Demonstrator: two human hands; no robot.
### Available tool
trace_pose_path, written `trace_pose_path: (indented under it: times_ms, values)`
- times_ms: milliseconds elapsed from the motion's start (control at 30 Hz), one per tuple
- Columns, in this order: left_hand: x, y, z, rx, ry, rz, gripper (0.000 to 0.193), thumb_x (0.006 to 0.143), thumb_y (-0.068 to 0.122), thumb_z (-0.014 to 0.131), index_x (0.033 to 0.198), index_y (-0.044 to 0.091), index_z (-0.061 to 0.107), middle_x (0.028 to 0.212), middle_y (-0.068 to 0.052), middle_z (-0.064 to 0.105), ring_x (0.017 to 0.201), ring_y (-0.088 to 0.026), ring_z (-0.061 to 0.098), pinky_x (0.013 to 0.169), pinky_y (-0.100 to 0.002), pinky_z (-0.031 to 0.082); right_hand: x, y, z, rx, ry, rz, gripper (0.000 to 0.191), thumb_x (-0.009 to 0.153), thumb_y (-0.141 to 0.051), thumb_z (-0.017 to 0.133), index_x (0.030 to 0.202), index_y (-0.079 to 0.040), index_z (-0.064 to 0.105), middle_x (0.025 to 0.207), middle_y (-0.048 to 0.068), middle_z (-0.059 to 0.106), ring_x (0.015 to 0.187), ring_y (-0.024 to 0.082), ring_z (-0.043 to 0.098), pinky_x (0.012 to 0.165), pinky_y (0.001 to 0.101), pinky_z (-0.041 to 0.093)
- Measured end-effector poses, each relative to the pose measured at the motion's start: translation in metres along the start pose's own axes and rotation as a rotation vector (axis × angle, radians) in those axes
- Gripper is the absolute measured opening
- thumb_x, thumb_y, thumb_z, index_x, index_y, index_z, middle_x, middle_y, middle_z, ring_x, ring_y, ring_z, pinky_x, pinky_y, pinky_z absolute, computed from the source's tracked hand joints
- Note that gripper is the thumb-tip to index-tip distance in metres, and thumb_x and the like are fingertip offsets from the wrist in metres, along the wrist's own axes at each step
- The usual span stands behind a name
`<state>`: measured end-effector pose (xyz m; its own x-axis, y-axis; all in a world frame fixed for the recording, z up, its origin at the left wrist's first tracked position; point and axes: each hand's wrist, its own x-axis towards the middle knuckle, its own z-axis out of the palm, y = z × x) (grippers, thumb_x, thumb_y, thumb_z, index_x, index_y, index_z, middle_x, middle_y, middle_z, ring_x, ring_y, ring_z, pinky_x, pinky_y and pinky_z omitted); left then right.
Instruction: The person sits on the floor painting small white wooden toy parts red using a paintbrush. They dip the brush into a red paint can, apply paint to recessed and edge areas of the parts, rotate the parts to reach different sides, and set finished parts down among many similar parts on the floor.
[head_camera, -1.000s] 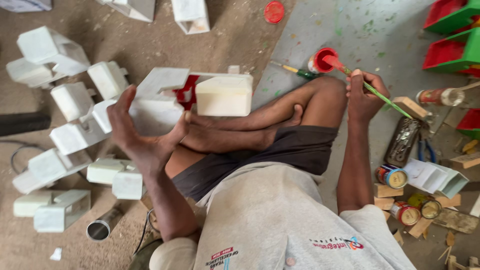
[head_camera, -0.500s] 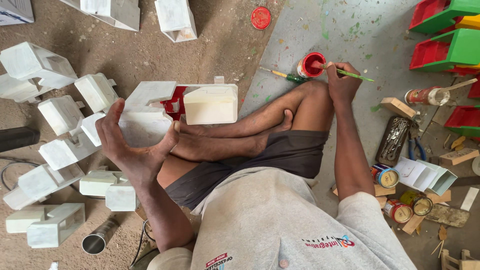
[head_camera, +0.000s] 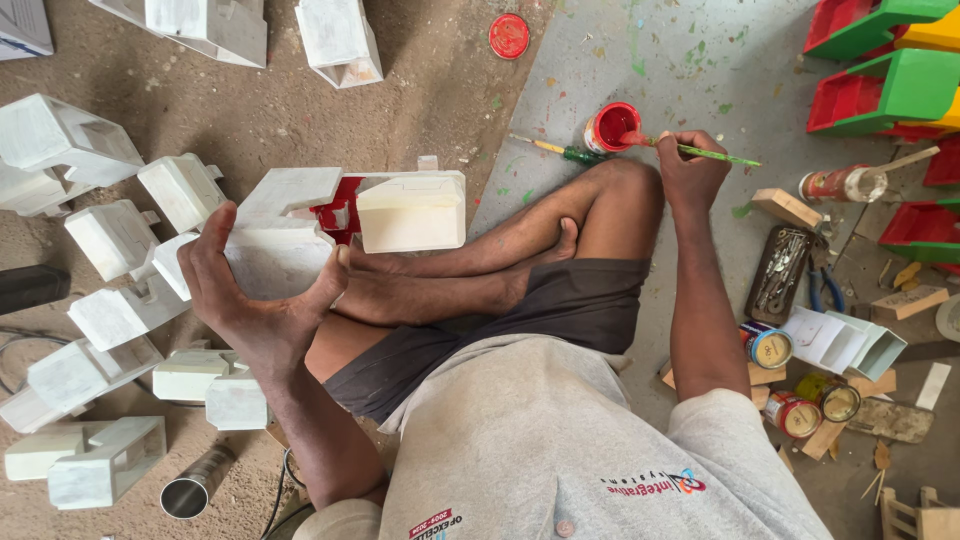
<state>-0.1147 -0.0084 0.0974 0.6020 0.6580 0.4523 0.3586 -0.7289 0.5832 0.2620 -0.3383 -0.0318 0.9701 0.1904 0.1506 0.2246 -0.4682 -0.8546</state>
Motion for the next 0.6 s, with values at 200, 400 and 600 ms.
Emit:
trace_pose_path:
  times_ms: [200,400,600]
  values:
    - [-0.001,0.001,-0.002,-0.014,0.001,-0.01,0.088,0.081,0.045,0.099,0.141,-0.003,0.056,0.127,-0.015,0.06,0.123,-0.028,0.058,0.101,-0.045,0.054,0.001,0.005,-0.01,-0.089,0.038,-0.095,0.018,0.093,-0.013,0.077,0.09,0.005,0.074,0.076,0.007,0.074,0.067,0.01,0.067,0.064,0.0255,0.053]
    - [-0.005,-0.003,-0.006,-0.043,0.013,-0.046,0.087,0.081,0.043,0.1,0.141,-0.004,0.056,0.126,-0.015,0.058,0.122,-0.028,0.059,0.101,-0.043,0.054,0.002,0.005,-0.017,-0.066,0.06,-0.101,0.017,0.093,-0.011,0.077,0.089,0.005,0.074,0.076,0.007,0.073,0.067,0.01,0.066,0.064,0.0256,0.053]
    - [-0.002,-0.006,-0.006,-0.148,0.027,-0.055,0.087,0.081,0.038,0.1,0.143,-0.003,0.055,0.13,-0.014,0.059,0.127,-0.027,0.063,0.108,-0.041,0.057,0.002,0.011,-0.029,0.106,0.048,-0.02,0.012,0.097,-0.008,0.074,0.091,0.001,0.071,0.08,0.007,0.076,0.069,0.009,0.072,0.064,0.0221,0.057]
